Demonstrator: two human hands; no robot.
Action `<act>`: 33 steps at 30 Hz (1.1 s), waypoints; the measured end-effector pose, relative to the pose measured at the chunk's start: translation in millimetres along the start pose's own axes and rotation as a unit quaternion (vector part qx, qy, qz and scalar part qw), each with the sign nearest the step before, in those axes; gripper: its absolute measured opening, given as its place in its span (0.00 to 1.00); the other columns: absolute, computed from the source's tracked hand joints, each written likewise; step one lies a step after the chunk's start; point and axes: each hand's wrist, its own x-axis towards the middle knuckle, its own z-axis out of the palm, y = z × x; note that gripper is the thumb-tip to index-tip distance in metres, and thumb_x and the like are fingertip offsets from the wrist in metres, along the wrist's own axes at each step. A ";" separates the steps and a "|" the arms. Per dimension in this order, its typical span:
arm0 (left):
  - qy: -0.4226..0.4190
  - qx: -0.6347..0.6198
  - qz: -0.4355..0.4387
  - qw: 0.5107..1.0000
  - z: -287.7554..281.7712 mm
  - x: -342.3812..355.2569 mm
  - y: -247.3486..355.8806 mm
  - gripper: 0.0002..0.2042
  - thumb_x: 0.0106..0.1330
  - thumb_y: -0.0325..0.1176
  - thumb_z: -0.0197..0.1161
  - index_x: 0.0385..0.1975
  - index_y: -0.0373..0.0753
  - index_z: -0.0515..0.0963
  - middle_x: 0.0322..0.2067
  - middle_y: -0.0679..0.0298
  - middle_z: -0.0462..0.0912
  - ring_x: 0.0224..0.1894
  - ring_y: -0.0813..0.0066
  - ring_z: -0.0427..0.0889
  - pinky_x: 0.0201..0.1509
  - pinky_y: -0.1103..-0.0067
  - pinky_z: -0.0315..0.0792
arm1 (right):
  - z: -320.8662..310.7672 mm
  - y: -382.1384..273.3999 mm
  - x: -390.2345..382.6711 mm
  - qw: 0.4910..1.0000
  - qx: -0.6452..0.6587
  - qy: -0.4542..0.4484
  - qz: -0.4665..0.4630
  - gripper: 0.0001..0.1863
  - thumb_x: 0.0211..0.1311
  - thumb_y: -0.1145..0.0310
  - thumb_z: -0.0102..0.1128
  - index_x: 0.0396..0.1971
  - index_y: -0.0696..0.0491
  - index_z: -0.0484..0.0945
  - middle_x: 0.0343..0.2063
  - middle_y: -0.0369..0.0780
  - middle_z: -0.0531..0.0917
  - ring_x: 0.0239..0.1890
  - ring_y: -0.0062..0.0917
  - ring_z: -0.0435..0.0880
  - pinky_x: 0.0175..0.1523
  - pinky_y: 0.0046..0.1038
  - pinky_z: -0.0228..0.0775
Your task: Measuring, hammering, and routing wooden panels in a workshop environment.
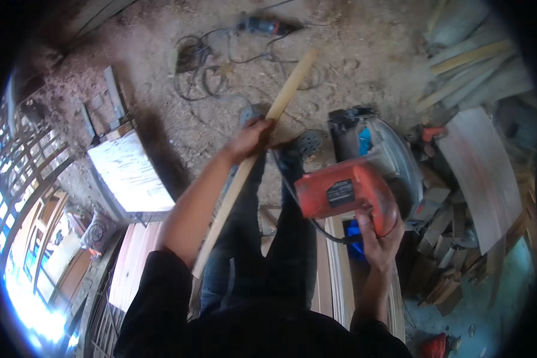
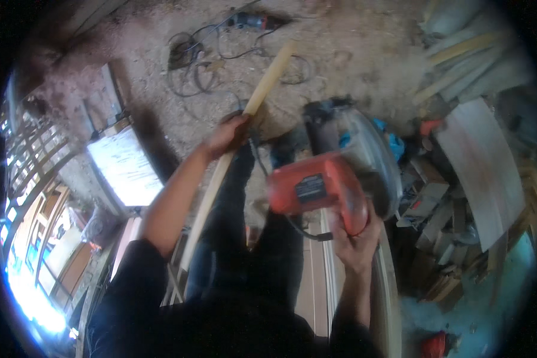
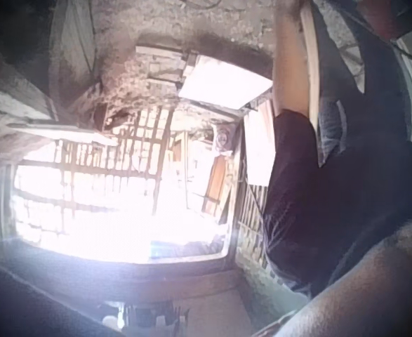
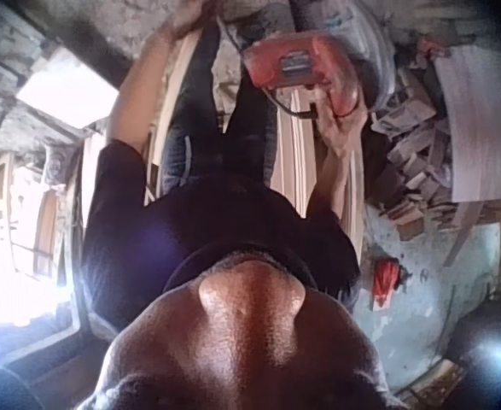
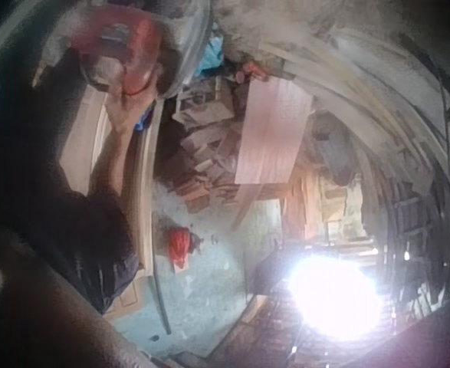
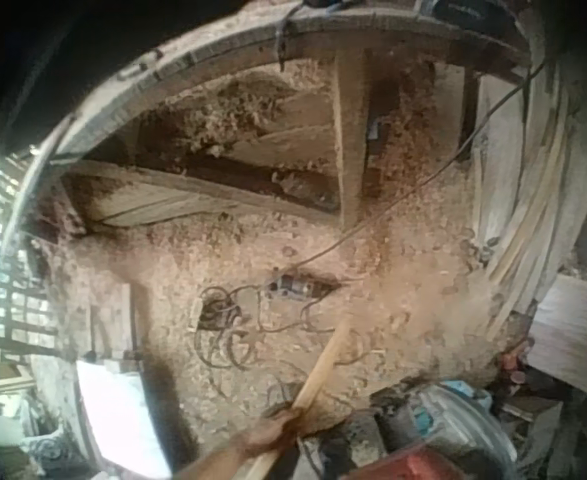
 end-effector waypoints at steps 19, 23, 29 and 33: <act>0.043 0.006 0.275 0.960 31.7 20.1 201.1 0.20 0.80 0.36 0.53 0.66 0.34 0.65 0.43 0.62 0.81 0.34 0.80 0.72 0.38 0.82 0.74 | -14.0 20.5 -19.8 0.990 -0.073 -0.027 0.115 0.22 0.59 0.59 0.72 0.44 0.60 0.79 0.33 0.46 0.85 0.34 0.34 0.84 0.44 0.35 0.74; 0.050 0.027 0.228 0.972 48.2 12.4 180.5 0.18 0.81 0.39 0.54 0.62 0.36 0.68 0.40 0.63 0.81 0.31 0.81 0.72 0.36 0.83 0.73 | -18.4 20.6 -15.6 0.993 -0.066 -0.015 0.099 0.21 0.59 0.60 0.72 0.44 0.61 0.79 0.33 0.45 0.85 0.34 0.32 0.84 0.44 0.34 0.74; -0.008 0.007 0.089 0.996 74.8 -4.5 133.1 0.17 0.81 0.46 0.53 0.56 0.39 0.72 0.32 0.68 0.77 0.25 0.82 0.69 0.32 0.82 0.71 | -39.1 8.9 -6.3 0.996 -0.044 0.027 0.067 0.21 0.56 0.65 0.67 0.46 0.62 0.79 0.31 0.45 0.85 0.34 0.32 0.87 0.42 0.33 0.77; -0.023 0.151 0.122 0.981 82.1 -6.3 142.0 0.18 0.81 0.49 0.51 0.50 0.39 0.76 0.29 0.66 0.77 0.26 0.80 0.73 0.33 0.78 0.71 | -60.5 -9.4 3.0 0.997 -0.066 0.023 0.035 0.18 0.54 0.66 0.68 0.41 0.61 0.79 0.29 0.44 0.84 0.32 0.33 0.86 0.41 0.32 0.76</act>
